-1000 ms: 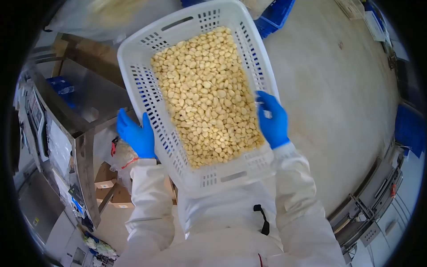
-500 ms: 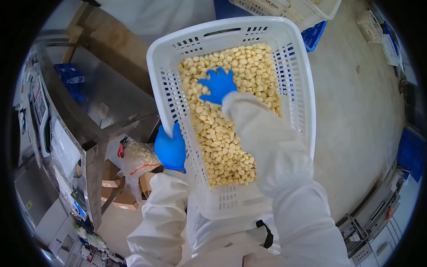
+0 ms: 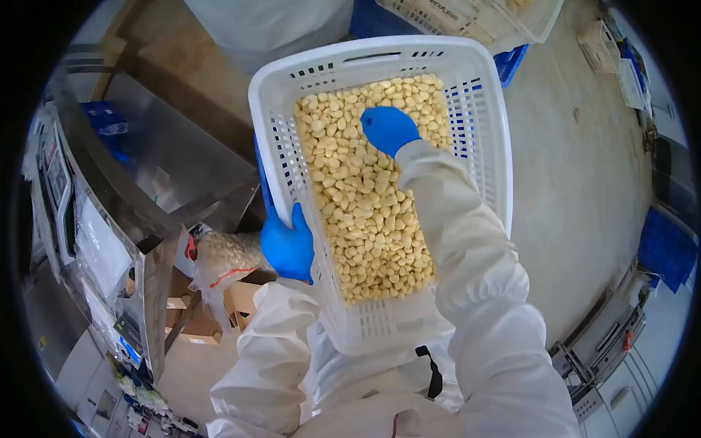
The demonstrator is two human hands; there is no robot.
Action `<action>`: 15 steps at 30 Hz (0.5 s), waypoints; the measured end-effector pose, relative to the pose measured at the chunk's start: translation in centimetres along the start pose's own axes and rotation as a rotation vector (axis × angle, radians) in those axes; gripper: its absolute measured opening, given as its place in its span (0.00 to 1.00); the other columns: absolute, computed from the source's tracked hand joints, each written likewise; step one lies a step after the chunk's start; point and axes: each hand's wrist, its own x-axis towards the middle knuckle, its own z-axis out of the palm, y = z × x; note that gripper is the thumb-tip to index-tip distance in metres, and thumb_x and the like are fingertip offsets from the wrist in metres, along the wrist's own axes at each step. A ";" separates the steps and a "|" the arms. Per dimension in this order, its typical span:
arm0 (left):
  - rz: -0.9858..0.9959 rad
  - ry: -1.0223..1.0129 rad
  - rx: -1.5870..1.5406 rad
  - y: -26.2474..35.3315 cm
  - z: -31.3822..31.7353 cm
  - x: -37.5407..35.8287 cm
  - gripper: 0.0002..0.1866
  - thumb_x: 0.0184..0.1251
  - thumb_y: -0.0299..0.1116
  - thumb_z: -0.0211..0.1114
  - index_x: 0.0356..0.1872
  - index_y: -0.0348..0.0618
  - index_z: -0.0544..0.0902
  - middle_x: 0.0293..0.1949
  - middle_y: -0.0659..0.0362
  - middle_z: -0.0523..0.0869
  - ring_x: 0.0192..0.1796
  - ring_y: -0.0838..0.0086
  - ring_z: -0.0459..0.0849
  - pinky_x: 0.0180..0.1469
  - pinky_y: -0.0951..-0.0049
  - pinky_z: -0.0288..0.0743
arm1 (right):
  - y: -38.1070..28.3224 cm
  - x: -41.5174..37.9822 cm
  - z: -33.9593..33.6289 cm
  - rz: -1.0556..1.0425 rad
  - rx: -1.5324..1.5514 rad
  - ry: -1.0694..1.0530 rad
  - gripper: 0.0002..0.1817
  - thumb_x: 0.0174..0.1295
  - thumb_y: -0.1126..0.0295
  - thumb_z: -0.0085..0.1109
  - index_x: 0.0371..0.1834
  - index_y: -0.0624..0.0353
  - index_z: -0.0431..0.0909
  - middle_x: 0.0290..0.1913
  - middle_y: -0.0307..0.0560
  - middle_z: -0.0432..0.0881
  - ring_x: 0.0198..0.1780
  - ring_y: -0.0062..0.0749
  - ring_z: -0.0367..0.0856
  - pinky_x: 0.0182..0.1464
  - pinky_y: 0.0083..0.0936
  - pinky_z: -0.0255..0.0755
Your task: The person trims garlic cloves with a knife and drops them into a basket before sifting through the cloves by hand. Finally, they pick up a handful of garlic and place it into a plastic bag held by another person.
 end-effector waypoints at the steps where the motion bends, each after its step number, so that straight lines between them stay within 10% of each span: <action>1: -0.003 -0.001 -0.029 0.0 0.1 -0.1 0.16 0.62 0.42 0.64 0.36 0.35 0.79 0.31 0.43 0.83 0.31 0.47 0.82 0.35 0.54 0.75 | 0.9 -0.1 0.3 -0.026 0.018 0.053 0.14 0.62 0.58 0.49 0.40 0.50 0.83 0.41 0.49 0.84 0.44 0.50 0.81 0.47 0.41 0.75; 15: -0.048 -0.037 -0.092 -1.0 0.6 0.1 0.20 0.61 0.44 0.65 0.40 0.34 0.80 0.33 0.40 0.83 0.34 0.45 0.83 0.35 0.53 0.76 | 5.2 -14.0 4.1 0.136 0.338 0.355 0.10 0.60 0.64 0.61 0.40 0.56 0.83 0.38 0.50 0.85 0.39 0.43 0.83 0.40 0.33 0.76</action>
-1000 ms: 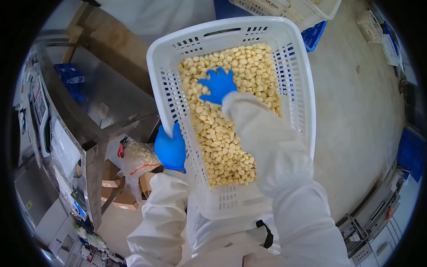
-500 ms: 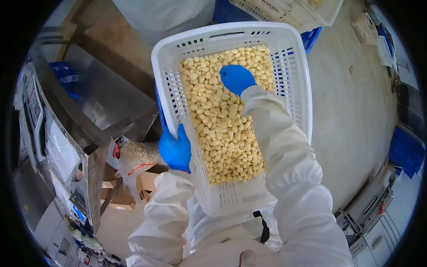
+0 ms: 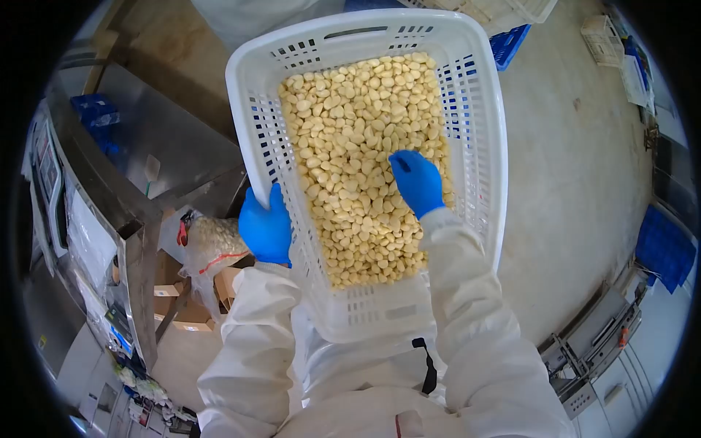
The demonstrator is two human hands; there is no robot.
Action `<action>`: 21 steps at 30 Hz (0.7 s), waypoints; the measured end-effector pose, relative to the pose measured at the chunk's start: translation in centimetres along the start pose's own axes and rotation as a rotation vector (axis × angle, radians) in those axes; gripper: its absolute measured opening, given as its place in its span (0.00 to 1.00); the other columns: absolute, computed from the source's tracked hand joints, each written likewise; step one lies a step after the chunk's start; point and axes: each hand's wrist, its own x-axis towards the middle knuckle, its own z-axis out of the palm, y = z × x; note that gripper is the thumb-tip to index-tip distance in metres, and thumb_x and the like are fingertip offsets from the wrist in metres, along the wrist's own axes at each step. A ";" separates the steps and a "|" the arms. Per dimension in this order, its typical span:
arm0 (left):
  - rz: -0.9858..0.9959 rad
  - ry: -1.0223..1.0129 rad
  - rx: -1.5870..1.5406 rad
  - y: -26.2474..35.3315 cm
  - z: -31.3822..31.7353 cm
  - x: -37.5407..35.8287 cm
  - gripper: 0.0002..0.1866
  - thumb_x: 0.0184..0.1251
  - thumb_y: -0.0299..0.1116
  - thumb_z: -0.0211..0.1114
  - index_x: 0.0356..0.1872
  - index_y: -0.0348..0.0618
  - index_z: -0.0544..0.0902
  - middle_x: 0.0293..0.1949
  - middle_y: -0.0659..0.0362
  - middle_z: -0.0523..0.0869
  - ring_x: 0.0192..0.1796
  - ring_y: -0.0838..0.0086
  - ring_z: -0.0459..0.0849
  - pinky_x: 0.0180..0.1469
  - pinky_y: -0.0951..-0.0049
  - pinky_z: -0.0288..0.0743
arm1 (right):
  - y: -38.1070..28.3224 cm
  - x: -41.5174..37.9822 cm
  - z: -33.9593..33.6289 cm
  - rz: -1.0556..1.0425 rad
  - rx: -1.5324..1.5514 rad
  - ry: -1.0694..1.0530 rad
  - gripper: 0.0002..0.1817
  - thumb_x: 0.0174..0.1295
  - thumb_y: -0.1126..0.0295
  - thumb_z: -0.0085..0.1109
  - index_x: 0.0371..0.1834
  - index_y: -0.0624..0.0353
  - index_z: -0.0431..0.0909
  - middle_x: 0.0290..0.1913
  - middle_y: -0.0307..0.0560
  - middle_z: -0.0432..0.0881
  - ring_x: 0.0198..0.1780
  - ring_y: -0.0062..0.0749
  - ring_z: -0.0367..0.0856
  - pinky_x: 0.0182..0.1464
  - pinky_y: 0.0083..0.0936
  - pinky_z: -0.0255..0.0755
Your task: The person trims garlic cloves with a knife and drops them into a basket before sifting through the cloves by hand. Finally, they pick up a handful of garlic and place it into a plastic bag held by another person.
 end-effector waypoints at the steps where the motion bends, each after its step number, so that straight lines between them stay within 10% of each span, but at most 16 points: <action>1: -0.022 -0.013 -0.006 0.3 -0.2 0.1 0.19 0.62 0.43 0.65 0.43 0.35 0.80 0.35 0.41 0.84 0.36 0.48 0.84 0.37 0.56 0.77 | 0.3 -1.5 -0.5 -0.022 0.019 0.012 0.09 0.59 0.66 0.62 0.40 0.56 0.83 0.38 0.50 0.85 0.38 0.42 0.83 0.39 0.32 0.76; 9: 0.038 0.075 -0.060 1.2 -0.7 -0.3 0.17 0.63 0.38 0.66 0.46 0.35 0.81 0.39 0.45 0.87 0.40 0.54 0.87 0.43 0.62 0.78 | 0.0 -7.7 -12.2 -0.455 -0.418 0.438 0.16 0.55 0.74 0.66 0.49 0.58 0.81 0.44 0.48 0.83 0.47 0.46 0.79 0.54 0.35 0.69; 15: 0.503 0.494 0.345 3.6 -1.8 -2.1 0.19 0.61 0.33 0.65 0.52 0.36 0.78 0.51 0.46 0.80 0.52 0.52 0.77 0.55 0.58 0.71 | 5.5 -2.3 -15.0 -0.080 -0.293 0.437 0.28 0.57 0.58 0.67 0.59 0.59 0.75 0.47 0.50 0.84 0.51 0.45 0.80 0.57 0.34 0.69; 17: 0.435 0.371 0.098 5.0 0.1 -6.3 0.20 0.61 0.28 0.63 0.55 0.37 0.76 0.54 0.46 0.77 0.55 0.51 0.74 0.58 0.54 0.67 | 6.7 -1.7 -15.0 0.235 0.036 0.120 0.30 0.58 0.54 0.65 0.61 0.58 0.73 0.44 0.50 0.85 0.48 0.43 0.82 0.54 0.34 0.73; 21: 0.425 -0.078 -0.154 7.4 9.0 -17.4 0.16 0.61 0.27 0.63 0.50 0.38 0.80 0.55 0.48 0.78 0.59 0.51 0.74 0.62 0.56 0.66 | 3.9 -2.3 -14.2 0.227 -0.387 0.219 0.24 0.63 0.50 0.57 0.55 0.55 0.76 0.40 0.52 0.85 0.42 0.46 0.84 0.44 0.37 0.76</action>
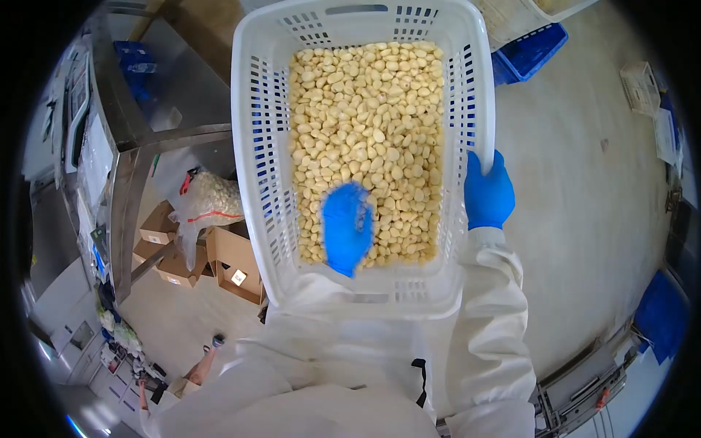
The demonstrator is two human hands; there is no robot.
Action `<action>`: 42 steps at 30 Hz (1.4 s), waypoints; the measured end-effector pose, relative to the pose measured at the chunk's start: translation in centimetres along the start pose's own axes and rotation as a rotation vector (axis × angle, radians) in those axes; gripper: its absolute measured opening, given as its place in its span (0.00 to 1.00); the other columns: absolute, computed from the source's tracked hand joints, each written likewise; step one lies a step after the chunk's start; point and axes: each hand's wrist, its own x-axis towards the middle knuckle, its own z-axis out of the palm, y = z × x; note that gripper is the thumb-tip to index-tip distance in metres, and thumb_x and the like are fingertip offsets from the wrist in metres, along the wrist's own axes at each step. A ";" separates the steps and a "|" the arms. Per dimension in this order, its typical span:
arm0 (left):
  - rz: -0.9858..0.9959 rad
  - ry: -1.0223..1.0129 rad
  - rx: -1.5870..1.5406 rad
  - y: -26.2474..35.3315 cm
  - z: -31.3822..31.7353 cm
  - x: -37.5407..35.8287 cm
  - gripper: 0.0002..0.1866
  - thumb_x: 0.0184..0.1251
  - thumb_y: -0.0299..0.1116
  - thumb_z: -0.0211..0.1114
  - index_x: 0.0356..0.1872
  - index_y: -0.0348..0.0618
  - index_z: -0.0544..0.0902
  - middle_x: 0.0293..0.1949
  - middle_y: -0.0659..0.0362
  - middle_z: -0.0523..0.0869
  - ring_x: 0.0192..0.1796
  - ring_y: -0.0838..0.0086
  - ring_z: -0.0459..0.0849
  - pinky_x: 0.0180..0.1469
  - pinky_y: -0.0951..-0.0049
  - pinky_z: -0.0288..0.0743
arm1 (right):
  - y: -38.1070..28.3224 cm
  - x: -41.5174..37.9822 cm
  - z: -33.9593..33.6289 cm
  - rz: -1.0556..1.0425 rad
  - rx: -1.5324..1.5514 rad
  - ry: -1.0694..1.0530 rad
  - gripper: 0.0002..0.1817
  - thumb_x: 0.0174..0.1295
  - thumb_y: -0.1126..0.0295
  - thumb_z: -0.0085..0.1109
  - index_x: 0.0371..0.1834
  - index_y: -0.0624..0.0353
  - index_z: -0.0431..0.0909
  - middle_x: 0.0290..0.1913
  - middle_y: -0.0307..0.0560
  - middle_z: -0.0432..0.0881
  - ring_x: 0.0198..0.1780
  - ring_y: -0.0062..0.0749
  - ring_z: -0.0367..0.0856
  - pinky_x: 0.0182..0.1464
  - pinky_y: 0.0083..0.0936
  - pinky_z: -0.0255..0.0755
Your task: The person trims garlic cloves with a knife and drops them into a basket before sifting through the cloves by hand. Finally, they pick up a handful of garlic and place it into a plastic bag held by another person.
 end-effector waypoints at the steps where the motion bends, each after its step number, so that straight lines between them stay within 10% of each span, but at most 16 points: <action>1: 0.013 -0.007 -0.072 1.3 1.9 -1.5 0.15 0.61 0.27 0.62 0.50 0.38 0.80 0.56 0.48 0.78 0.59 0.51 0.74 0.63 0.56 0.66 | -0.2 -0.1 0.0 -0.003 -0.006 0.004 0.23 0.63 0.50 0.56 0.52 0.55 0.76 0.40 0.52 0.85 0.41 0.47 0.84 0.43 0.38 0.76; 13: -0.097 0.317 0.168 -4.3 6.9 10.9 0.23 0.66 0.40 0.60 0.60 0.41 0.75 0.67 0.45 0.68 0.69 0.46 0.63 0.70 0.52 0.55 | 0.9 0.4 0.8 -0.109 -0.040 0.062 0.19 0.64 0.51 0.57 0.43 0.57 0.76 0.34 0.55 0.85 0.34 0.50 0.84 0.35 0.41 0.76; 21: -0.122 -0.112 0.370 -4.1 9.0 15.1 0.39 0.66 0.65 0.50 0.73 0.54 0.62 0.73 0.45 0.57 0.76 0.45 0.49 0.74 0.44 0.41 | 0.3 0.4 0.1 -0.062 -0.004 -0.021 0.21 0.64 0.51 0.55 0.45 0.60 0.77 0.38 0.58 0.84 0.40 0.55 0.83 0.41 0.42 0.75; 33: 0.252 -0.322 0.124 0.6 5.0 3.2 0.29 0.68 0.50 0.59 0.69 0.57 0.68 0.73 0.47 0.58 0.73 0.45 0.57 0.72 0.45 0.50 | 1.3 0.6 0.9 -0.174 -0.021 0.081 0.19 0.64 0.51 0.57 0.41 0.58 0.75 0.32 0.55 0.84 0.33 0.52 0.83 0.35 0.41 0.75; 38: 0.004 -0.029 -0.217 -3.7 3.1 3.7 0.13 0.64 0.30 0.63 0.48 0.38 0.83 0.52 0.49 0.83 0.57 0.58 0.79 0.62 0.62 0.70 | 1.4 0.7 1.1 -0.173 -0.026 0.078 0.19 0.64 0.51 0.56 0.40 0.58 0.76 0.32 0.55 0.84 0.33 0.51 0.83 0.35 0.41 0.75; 42: -0.063 0.197 0.212 -10.9 2.3 9.2 0.22 0.66 0.40 0.63 0.58 0.44 0.78 0.65 0.45 0.70 0.66 0.51 0.68 0.67 0.55 0.60 | 1.5 0.7 1.1 -0.175 -0.015 0.081 0.19 0.64 0.51 0.56 0.40 0.58 0.76 0.32 0.55 0.84 0.32 0.51 0.83 0.34 0.41 0.75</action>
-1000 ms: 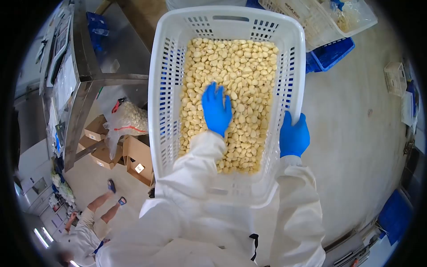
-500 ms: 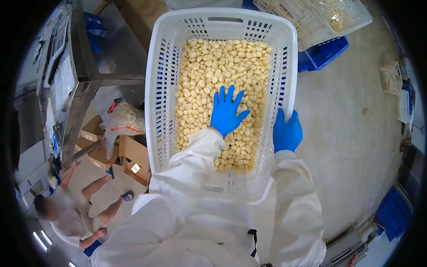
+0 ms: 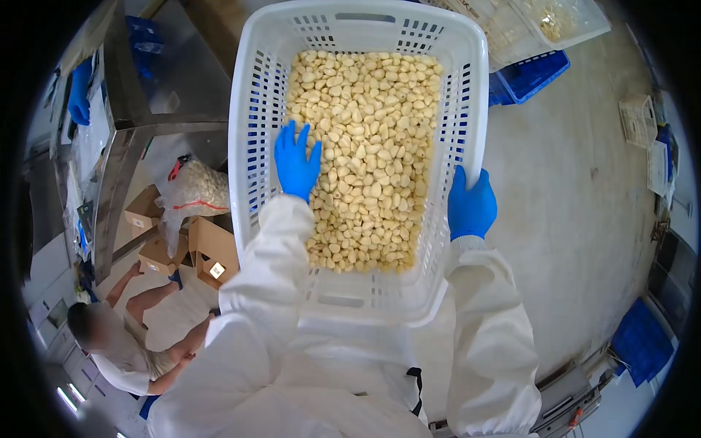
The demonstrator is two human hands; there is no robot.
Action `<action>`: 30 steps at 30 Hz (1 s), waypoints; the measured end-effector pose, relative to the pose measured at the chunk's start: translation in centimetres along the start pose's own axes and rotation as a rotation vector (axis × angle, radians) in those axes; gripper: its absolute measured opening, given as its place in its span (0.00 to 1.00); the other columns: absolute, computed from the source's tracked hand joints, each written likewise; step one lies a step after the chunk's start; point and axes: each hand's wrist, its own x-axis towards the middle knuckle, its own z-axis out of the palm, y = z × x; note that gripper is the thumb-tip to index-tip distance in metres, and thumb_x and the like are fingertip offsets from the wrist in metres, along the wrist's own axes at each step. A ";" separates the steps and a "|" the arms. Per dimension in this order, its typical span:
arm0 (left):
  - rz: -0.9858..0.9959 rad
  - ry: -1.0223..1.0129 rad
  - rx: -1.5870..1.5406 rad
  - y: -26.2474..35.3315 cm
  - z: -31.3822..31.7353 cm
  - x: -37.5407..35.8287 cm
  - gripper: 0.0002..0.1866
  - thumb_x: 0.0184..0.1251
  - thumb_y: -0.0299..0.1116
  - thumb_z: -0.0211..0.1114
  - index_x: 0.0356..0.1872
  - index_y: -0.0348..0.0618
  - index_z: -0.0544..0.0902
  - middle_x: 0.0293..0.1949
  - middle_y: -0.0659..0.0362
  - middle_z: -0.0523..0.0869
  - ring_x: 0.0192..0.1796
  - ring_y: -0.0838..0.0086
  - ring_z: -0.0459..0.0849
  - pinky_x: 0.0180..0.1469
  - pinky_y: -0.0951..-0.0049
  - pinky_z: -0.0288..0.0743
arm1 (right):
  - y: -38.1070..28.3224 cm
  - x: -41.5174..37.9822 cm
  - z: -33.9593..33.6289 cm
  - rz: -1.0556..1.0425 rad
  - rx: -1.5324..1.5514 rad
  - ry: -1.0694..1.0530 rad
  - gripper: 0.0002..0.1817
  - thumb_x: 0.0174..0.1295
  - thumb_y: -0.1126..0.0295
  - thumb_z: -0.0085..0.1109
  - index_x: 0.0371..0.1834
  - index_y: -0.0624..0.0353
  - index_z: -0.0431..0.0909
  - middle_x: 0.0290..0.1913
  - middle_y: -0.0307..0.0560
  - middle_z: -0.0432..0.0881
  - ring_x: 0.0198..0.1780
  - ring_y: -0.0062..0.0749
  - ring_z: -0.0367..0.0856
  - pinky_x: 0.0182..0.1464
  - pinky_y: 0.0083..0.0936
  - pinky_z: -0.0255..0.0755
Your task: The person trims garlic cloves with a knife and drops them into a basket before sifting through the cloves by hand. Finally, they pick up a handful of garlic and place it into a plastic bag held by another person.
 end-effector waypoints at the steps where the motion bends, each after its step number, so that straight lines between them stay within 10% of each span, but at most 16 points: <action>1: 0.005 -0.004 0.060 -0.8 0.8 1.0 0.23 0.66 0.43 0.62 0.61 0.48 0.77 0.68 0.45 0.67 0.68 0.50 0.65 0.69 0.52 0.57 | 0.0 0.1 0.0 -0.002 0.006 0.003 0.19 0.64 0.51 0.56 0.40 0.58 0.76 0.31 0.55 0.84 0.32 0.50 0.83 0.34 0.41 0.75; 8: -0.073 -0.085 0.113 1.5 1.9 -2.7 0.27 0.69 0.52 0.56 0.68 0.61 0.71 0.74 0.47 0.54 0.73 0.41 0.52 0.72 0.38 0.39 | 0.1 0.2 0.1 0.005 -0.025 -0.013 0.20 0.64 0.51 0.56 0.41 0.58 0.76 0.32 0.55 0.84 0.33 0.50 0.84 0.35 0.42 0.75; 18: 0.131 -0.386 -0.206 9.0 -2.9 -8.8 0.26 0.67 0.44 0.60 0.67 0.59 0.71 0.73 0.55 0.61 0.74 0.39 0.47 0.73 0.45 0.43 | 0.2 0.2 0.2 0.010 -0.022 -0.010 0.21 0.63 0.50 0.56 0.41 0.59 0.77 0.33 0.56 0.84 0.34 0.51 0.84 0.36 0.41 0.76; 23: 0.100 -0.141 -0.243 5.9 -2.3 -3.9 0.22 0.67 0.34 0.60 0.60 0.38 0.76 0.62 0.45 0.74 0.59 0.53 0.77 0.63 0.59 0.68 | -0.1 0.2 -0.1 0.015 -0.017 -0.016 0.21 0.63 0.50 0.57 0.40 0.59 0.77 0.33 0.56 0.84 0.34 0.52 0.84 0.36 0.41 0.75; 30: -0.012 -0.238 0.172 3.7 5.2 3.9 0.30 0.71 0.51 0.51 0.71 0.52 0.64 0.71 0.43 0.61 0.73 0.46 0.56 0.74 0.49 0.45 | 0.0 0.2 0.1 0.022 0.006 -0.002 0.21 0.63 0.50 0.57 0.40 0.60 0.77 0.33 0.57 0.84 0.34 0.53 0.83 0.36 0.41 0.75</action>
